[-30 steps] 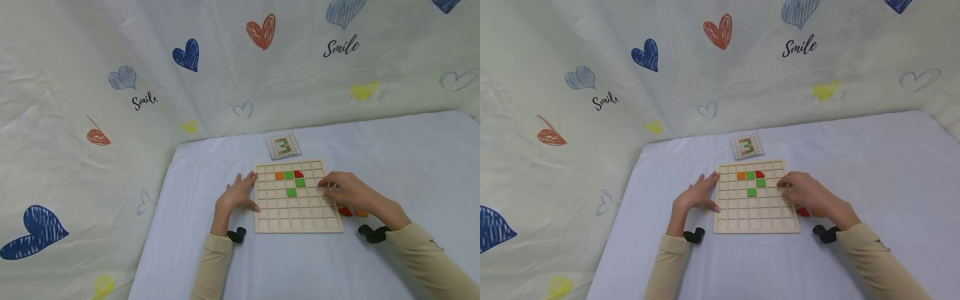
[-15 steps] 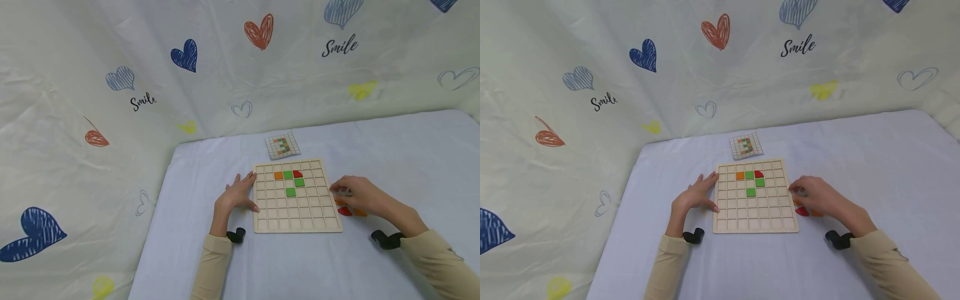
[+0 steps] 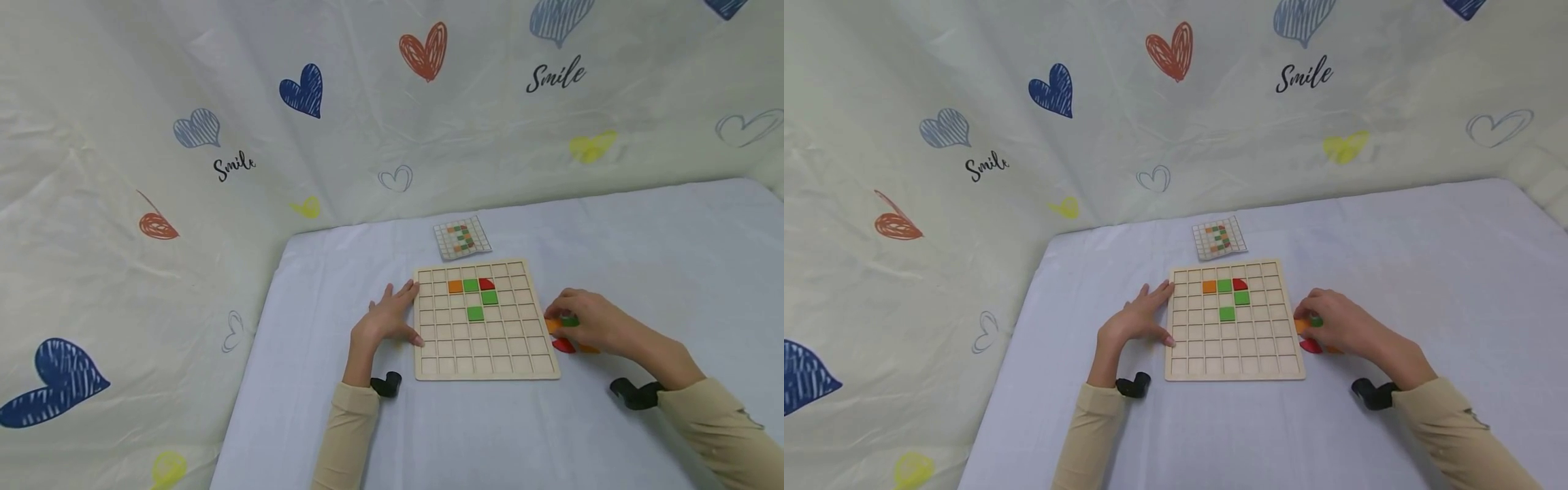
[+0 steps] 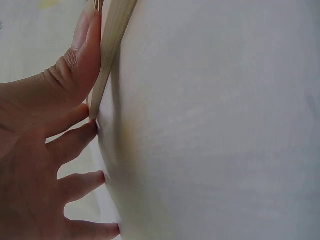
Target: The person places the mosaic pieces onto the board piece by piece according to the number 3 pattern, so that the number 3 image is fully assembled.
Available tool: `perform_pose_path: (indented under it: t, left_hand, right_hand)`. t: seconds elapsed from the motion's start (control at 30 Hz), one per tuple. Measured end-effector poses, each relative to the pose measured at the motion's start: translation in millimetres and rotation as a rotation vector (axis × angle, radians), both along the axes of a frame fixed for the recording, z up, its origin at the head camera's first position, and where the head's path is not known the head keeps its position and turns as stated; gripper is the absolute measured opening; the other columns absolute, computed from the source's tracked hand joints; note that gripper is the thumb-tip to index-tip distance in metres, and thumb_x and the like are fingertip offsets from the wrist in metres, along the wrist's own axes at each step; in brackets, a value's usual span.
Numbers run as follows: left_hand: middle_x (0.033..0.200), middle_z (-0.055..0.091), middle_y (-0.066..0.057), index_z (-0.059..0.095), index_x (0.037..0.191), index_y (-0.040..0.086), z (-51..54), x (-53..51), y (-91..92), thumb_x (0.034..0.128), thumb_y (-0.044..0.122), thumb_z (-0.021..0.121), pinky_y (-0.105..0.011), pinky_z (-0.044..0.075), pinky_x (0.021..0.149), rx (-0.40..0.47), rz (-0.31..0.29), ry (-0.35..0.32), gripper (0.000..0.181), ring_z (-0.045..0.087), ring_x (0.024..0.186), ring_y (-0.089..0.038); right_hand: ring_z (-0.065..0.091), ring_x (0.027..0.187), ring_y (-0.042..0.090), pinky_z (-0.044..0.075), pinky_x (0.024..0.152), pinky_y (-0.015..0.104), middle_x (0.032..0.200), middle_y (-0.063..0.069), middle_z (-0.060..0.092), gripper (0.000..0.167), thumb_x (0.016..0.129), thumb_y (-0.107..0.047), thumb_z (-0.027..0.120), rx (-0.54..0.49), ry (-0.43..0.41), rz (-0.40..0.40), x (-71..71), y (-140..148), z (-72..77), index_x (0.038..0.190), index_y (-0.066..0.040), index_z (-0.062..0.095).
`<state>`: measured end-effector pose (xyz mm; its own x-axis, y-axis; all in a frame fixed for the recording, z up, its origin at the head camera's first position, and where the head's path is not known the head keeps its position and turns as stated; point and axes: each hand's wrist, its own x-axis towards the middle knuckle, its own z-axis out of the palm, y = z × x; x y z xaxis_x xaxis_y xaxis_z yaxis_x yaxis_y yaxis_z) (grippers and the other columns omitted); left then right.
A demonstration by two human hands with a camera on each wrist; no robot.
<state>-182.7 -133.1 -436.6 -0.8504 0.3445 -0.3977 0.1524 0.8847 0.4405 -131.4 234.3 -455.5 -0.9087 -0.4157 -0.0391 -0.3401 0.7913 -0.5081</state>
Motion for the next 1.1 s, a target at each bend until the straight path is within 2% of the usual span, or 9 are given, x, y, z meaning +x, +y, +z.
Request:
perform_pose_path:
  t: [0.2, 0.43, 0.67, 0.73, 0.8, 1.0, 1.1]
  left_hand:
    - [0.173, 0.015, 0.005, 0.023, 0.166, 0.022, 0.0, -0.3, 0.6, 0.0724, 0.025, 0.095, -0.072, 0.008, 0.122, -0.004, 0.005, -0.003, 0.118, 0.001, 0.161, -0.036]
    - [0.173, 0.014, 0.006, 0.022, 0.166, 0.022, 1.4, -1.2, 1.7, 0.0731, 0.024, 0.094, -0.071, 0.007, 0.123, 0.0, 0.013, -0.007, 0.117, 0.0, 0.161, -0.034]
    - [0.173, 0.014, 0.006, 0.022, 0.166, 0.022, 1.4, -2.9, 2.2, 0.0726, 0.025, 0.094, -0.072, 0.007, 0.122, 0.0, 0.009, -0.002, 0.118, 0.0, 0.161, -0.034]
    - [0.173, 0.014, 0.005, 0.022, 0.166, 0.022, 1.3, -3.2, 2.0, 0.0725, 0.025, 0.094, -0.072, 0.007, 0.122, 0.0, 0.008, -0.002, 0.118, 0.0, 0.161, -0.035]
    - [0.173, 0.014, 0.005, 0.022, 0.166, 0.022, 1.1, -3.4, 1.8, 0.0725, 0.025, 0.094, -0.072, 0.007, 0.122, -0.001, 0.007, -0.004, 0.118, 0.0, 0.161, -0.035]
    - [0.173, 0.014, 0.004, 0.023, 0.166, 0.021, 1.0, -1.5, 0.7, 0.0726, 0.025, 0.094, -0.072, 0.007, 0.122, -0.001, 0.01, -0.009, 0.118, 0.0, 0.161, -0.036]
    - [0.173, 0.015, 0.004, 0.023, 0.166, 0.021, 0.8, -0.7, 0.3, 0.0727, 0.025, 0.094, -0.072, 0.008, 0.122, 0.0, 0.011, -0.009, 0.117, 0.0, 0.161, -0.036]
  right_hand:
    - [0.061, 0.083, 0.02, 0.055, 0.074, 0.038, 0.091, 0.003, 0.068, 0.022, 0.08, 0.001, 0.082, -0.038, 0.0, -0.048, -0.4, -3, -2.1, 0.096, -0.002, 0.069]
    - [0.064, 0.078, 0.017, 0.057, 0.069, 0.031, 0.09, 0.004, 0.074, 0.022, 0.078, 0.003, 0.084, -0.061, 0.19, -0.025, -1.2, -4, -5.7, 0.098, -0.003, 0.075]
    - [0.064, 0.071, 0.014, 0.059, 0.065, 0.028, 0.084, -0.001, 0.074, 0.024, 0.072, 0.007, 0.086, -0.115, 0.333, 0.003, -2.8, -2, -7.2, 0.091, -0.004, 0.077]
    - [0.065, 0.071, 0.015, 0.06, 0.064, 0.029, 0.083, 0.0, 0.073, 0.024, 0.072, 0.009, 0.086, -0.128, 0.352, 0.003, -2.9, -1, -6.9, 0.091, -0.004, 0.077]
    - [0.067, 0.074, 0.019, 0.061, 0.064, 0.03, 0.086, 0.003, 0.074, 0.025, 0.072, 0.011, 0.084, -0.141, 0.344, -0.009, -2.8, 0, -5.3, 0.092, -0.002, 0.076]
    - [0.071, 0.09, 0.032, 0.063, 0.075, 0.043, 0.105, 0.019, 0.075, 0.027, 0.082, 0.013, 0.075, -0.191, 0.175, -0.077, -1.0, -6, 2.7, 0.109, 0.007, 0.073]
    - [0.071, 0.093, 0.034, 0.062, 0.077, 0.045, 0.108, 0.022, 0.074, 0.031, 0.083, 0.013, 0.075, -0.209, 0.144, -0.07, -0.4, -11, 3.3, 0.113, 0.009, 0.071]
